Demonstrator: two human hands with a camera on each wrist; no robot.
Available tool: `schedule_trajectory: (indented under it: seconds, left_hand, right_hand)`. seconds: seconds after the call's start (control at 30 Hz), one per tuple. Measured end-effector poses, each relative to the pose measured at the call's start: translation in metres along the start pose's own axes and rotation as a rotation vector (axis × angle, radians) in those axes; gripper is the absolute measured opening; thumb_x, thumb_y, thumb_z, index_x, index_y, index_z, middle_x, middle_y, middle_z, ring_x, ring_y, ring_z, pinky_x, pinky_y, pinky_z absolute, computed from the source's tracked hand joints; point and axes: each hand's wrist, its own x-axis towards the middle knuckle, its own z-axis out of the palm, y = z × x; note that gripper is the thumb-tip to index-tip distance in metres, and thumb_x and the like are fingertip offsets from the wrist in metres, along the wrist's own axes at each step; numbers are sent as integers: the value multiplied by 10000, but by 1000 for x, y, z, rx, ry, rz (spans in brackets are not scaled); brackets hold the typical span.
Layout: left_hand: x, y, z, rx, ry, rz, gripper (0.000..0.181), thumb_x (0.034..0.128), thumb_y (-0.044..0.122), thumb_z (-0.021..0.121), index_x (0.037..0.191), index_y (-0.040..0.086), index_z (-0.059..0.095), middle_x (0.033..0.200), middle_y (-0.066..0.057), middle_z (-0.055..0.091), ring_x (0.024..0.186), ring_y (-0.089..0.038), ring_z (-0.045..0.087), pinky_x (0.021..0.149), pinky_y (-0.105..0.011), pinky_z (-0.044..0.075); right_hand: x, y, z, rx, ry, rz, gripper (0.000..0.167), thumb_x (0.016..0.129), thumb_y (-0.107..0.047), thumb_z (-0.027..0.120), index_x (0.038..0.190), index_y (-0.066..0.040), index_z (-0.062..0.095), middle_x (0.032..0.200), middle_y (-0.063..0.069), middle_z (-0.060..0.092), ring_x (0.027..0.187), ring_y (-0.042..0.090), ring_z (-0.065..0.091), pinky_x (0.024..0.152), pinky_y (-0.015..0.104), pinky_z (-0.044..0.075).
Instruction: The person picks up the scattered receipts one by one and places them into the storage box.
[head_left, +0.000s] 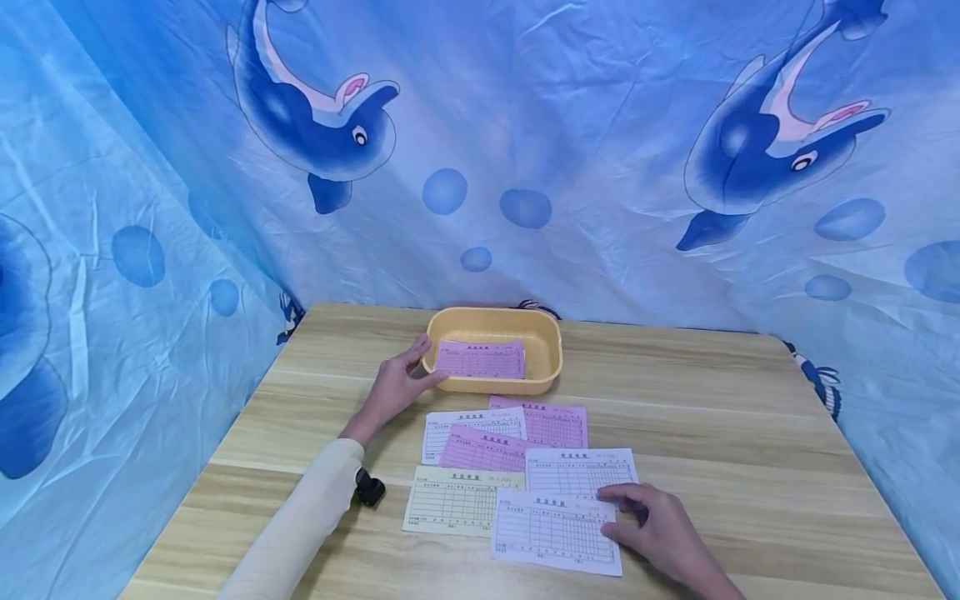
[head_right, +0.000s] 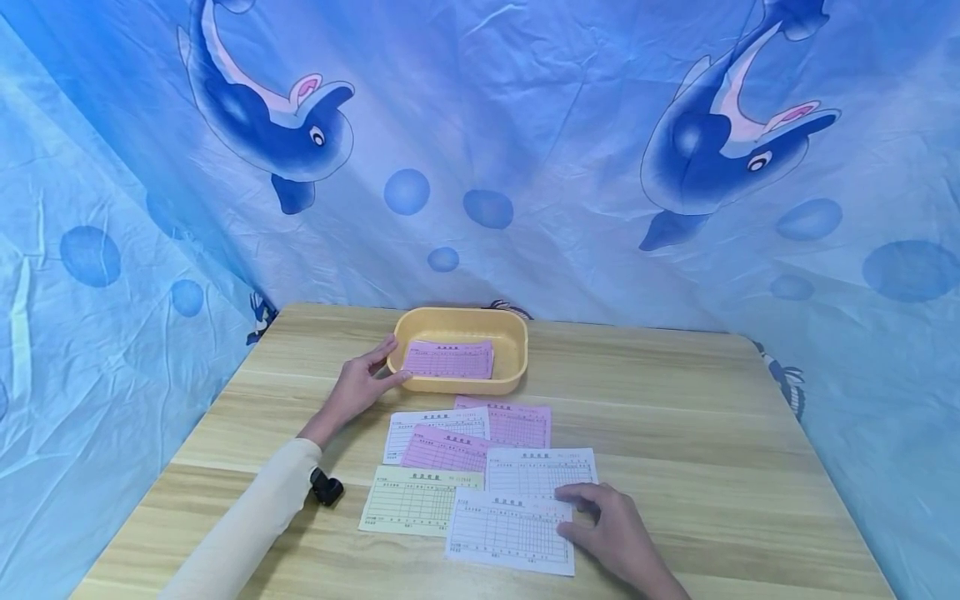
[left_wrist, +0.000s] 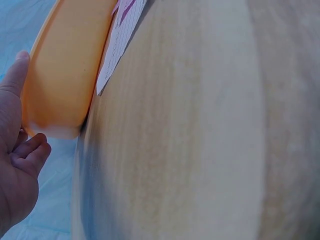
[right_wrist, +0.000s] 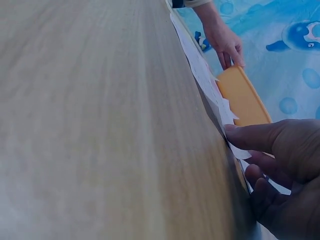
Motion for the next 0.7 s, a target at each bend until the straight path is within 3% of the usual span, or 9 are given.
schedule_trajectory:
  seconds: [0.17, 0.37, 0.7]
  left_hand:
    - [0, 0, 0, -5, 1, 2, 874, 858, 460, 809, 1516, 16, 441, 1641, -60, 320, 1498, -202, 347, 1163, -274, 397]
    - [-1, 1, 0, -6, 0, 10, 855, 869, 429, 810, 1514, 7, 439, 1639, -93, 324, 1496, -248, 354, 1161, -314, 410]
    - [-1, -1, 0, -25, -6, 3, 884, 854, 469, 808, 1517, 17, 437, 1641, -64, 321, 1497, -209, 348, 1163, -281, 400]
  right_hand:
    - [0, -1, 1, 58, 0, 8, 355, 734, -124, 911, 1057, -178, 775, 833, -113, 648, 746, 4, 560, 616, 182, 512]
    - [1, -1, 2, 147, -18, 38, 261, 787, -107, 878, 1020, -115, 760, 783, -94, 643, 671, 3, 555, 558, 175, 507]
    - [-2, -1, 3, 179, 60, -39, 121, 838, -96, 838, 921, -157, 773, 747, -114, 656, 633, 26, 577, 533, 204, 532]
